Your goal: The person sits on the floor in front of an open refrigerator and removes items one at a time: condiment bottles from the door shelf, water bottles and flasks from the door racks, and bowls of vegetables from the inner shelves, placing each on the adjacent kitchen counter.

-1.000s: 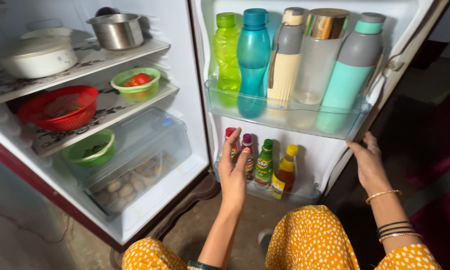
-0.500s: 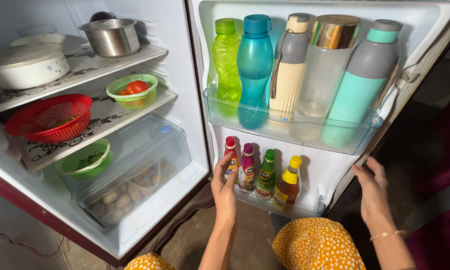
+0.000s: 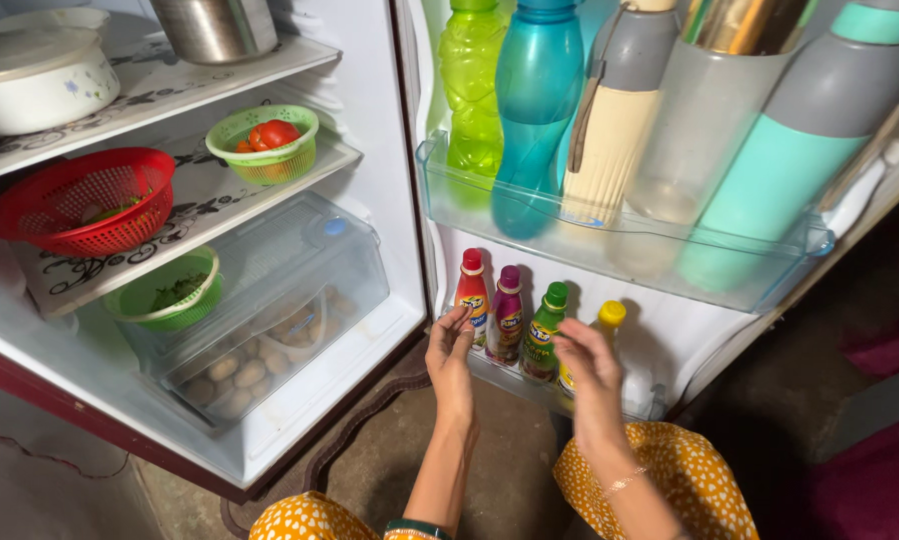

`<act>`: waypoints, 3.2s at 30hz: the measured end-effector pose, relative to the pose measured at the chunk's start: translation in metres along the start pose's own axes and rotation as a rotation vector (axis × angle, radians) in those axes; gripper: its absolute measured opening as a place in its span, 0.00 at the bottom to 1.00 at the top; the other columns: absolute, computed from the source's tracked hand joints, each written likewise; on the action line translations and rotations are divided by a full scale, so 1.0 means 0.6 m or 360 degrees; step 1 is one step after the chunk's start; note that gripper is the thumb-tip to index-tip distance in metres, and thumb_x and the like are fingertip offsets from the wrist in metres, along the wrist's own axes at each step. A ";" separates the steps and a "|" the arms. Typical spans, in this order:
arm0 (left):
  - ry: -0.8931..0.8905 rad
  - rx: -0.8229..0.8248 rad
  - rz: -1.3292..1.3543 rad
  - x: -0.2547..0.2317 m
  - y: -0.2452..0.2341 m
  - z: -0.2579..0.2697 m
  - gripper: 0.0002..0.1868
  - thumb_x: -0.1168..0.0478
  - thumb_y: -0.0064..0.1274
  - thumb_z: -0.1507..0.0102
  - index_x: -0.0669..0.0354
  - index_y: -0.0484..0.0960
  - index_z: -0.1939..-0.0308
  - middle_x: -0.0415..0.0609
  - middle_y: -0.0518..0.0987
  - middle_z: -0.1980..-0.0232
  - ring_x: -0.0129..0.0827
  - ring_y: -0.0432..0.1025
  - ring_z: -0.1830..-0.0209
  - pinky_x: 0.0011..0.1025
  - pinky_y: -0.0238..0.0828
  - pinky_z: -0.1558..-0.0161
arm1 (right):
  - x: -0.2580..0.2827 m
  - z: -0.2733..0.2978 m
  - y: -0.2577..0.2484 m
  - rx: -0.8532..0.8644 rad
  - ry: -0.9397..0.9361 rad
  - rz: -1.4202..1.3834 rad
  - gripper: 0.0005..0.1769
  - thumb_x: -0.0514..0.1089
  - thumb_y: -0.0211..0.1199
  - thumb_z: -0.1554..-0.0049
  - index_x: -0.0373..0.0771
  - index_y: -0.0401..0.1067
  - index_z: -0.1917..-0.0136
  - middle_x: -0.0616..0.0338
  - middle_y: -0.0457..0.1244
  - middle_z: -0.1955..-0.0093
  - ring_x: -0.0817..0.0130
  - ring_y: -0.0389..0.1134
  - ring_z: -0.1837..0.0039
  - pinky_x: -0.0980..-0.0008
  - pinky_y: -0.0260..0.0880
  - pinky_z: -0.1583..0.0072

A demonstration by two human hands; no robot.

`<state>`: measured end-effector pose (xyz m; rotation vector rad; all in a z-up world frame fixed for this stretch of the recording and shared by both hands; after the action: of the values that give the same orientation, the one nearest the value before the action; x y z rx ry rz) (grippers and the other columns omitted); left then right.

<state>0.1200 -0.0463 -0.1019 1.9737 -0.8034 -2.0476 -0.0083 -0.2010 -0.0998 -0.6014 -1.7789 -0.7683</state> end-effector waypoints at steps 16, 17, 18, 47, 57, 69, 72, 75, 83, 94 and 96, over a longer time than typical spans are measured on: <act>-0.0178 -0.0080 -0.0043 0.182 -0.088 -0.148 0.26 0.67 0.52 0.36 0.67 0.72 0.34 0.54 0.74 0.32 0.36 0.68 0.32 0.32 0.61 0.34 | -0.216 -0.046 0.171 0.0322 0.0413 0.0171 0.39 0.34 0.55 0.42 0.45 0.52 0.20 0.48 0.54 0.22 0.62 0.54 0.21 0.63 0.55 0.26; -0.0201 -0.0081 -0.0113 0.187 -0.085 -0.157 0.27 0.66 0.53 0.37 0.65 0.71 0.33 0.53 0.73 0.31 0.35 0.66 0.30 0.32 0.60 0.33 | -0.222 -0.050 0.175 0.0341 0.0402 0.0218 0.40 0.33 0.54 0.42 0.47 0.50 0.19 0.49 0.52 0.21 0.62 0.52 0.20 0.63 0.54 0.26; -0.0224 -0.0081 -0.0182 0.192 -0.083 -0.167 0.28 0.66 0.55 0.37 0.64 0.70 0.32 0.53 0.72 0.30 0.35 0.64 0.28 0.32 0.59 0.32 | -0.229 -0.057 0.179 0.0360 0.0390 0.0265 0.42 0.33 0.52 0.43 0.48 0.48 0.18 0.49 0.50 0.20 0.62 0.50 0.19 0.62 0.53 0.25; 0.0023 0.0031 -0.0849 0.188 -0.017 -0.255 0.28 0.60 0.67 0.43 0.55 0.77 0.39 0.52 0.85 0.49 0.36 0.79 0.51 0.35 0.76 0.48 | -0.307 -0.110 0.180 0.0480 -0.0015 0.0882 0.47 0.31 0.54 0.44 0.36 0.37 0.18 0.43 0.40 0.15 0.52 0.41 0.15 0.62 0.42 0.21; 0.0046 0.0032 -0.0776 0.176 -0.038 -0.230 0.30 0.65 0.62 0.40 0.57 0.73 0.33 0.52 0.83 0.45 0.33 0.78 0.47 0.34 0.74 0.45 | -0.310 -0.092 0.176 0.0513 -0.0145 0.0928 0.47 0.30 0.56 0.45 0.33 0.39 0.18 0.42 0.39 0.15 0.50 0.39 0.15 0.61 0.40 0.20; 0.0354 0.0186 -0.0409 0.041 -0.054 -0.185 0.26 0.62 0.57 0.34 0.59 0.70 0.32 0.49 0.79 0.40 0.33 0.73 0.41 0.34 0.69 0.38 | -0.268 -0.071 0.175 0.0506 -0.0214 0.0999 0.53 0.38 0.71 0.49 0.32 0.44 0.20 0.40 0.46 0.19 0.47 0.46 0.18 0.58 0.47 0.22; 0.0347 0.0202 -0.0271 0.014 -0.056 -0.171 0.24 0.61 0.57 0.33 0.60 0.71 0.34 0.49 0.80 0.41 0.32 0.72 0.41 0.35 0.69 0.38 | -0.237 -0.059 0.178 0.0532 -0.0314 0.1009 0.53 0.37 0.72 0.51 0.32 0.46 0.20 0.39 0.49 0.20 0.47 0.50 0.20 0.57 0.51 0.24; 0.0333 0.0125 -0.0329 -0.011 -0.061 -0.151 0.21 0.60 0.56 0.32 0.61 0.74 0.36 0.50 0.81 0.44 0.32 0.73 0.44 0.34 0.69 0.40 | -0.200 -0.048 0.186 0.0537 -0.0321 0.1037 0.50 0.38 0.73 0.52 0.35 0.52 0.22 0.42 0.58 0.27 0.48 0.60 0.26 0.57 0.61 0.28; 0.0288 0.0174 -0.0269 -0.085 -0.067 -0.102 0.18 0.58 0.56 0.32 0.64 0.78 0.41 0.47 0.83 0.51 0.28 0.75 0.52 0.29 0.72 0.48 | -0.115 0.017 0.192 0.0683 -0.0143 0.0795 0.39 0.43 0.77 0.54 0.36 0.63 0.33 0.51 0.69 0.45 0.62 0.72 0.42 0.64 0.71 0.41; 0.0196 0.0539 -0.0058 -0.170 -0.043 0.029 0.21 0.61 0.54 0.32 0.66 0.78 0.36 0.50 0.83 0.43 0.29 0.76 0.46 0.31 0.72 0.43 | 0.047 0.085 0.184 0.0847 -0.0153 -0.0026 0.39 0.42 0.73 0.48 0.36 0.59 0.29 0.58 0.64 0.36 0.69 0.67 0.35 0.65 0.68 0.33; 0.0169 0.0591 -0.0046 -0.188 -0.028 0.053 0.21 0.61 0.54 0.33 0.65 0.77 0.36 0.49 0.83 0.42 0.30 0.76 0.45 0.32 0.72 0.43 | 0.088 0.091 0.173 0.0872 -0.0185 -0.0065 0.39 0.41 0.72 0.47 0.36 0.58 0.27 0.58 0.63 0.34 0.70 0.66 0.33 0.65 0.66 0.31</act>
<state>0.1043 0.0309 -0.0135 2.2699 -1.2100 -1.8968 0.0152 -0.0895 -0.0405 -0.2449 -2.0029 -0.2486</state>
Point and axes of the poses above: each hand's wrist, its own z-axis away from the middle knuckle, its own y-axis out of the palm, x = y × z, the point moved 5 cm from there along -z, towards the middle knuckle
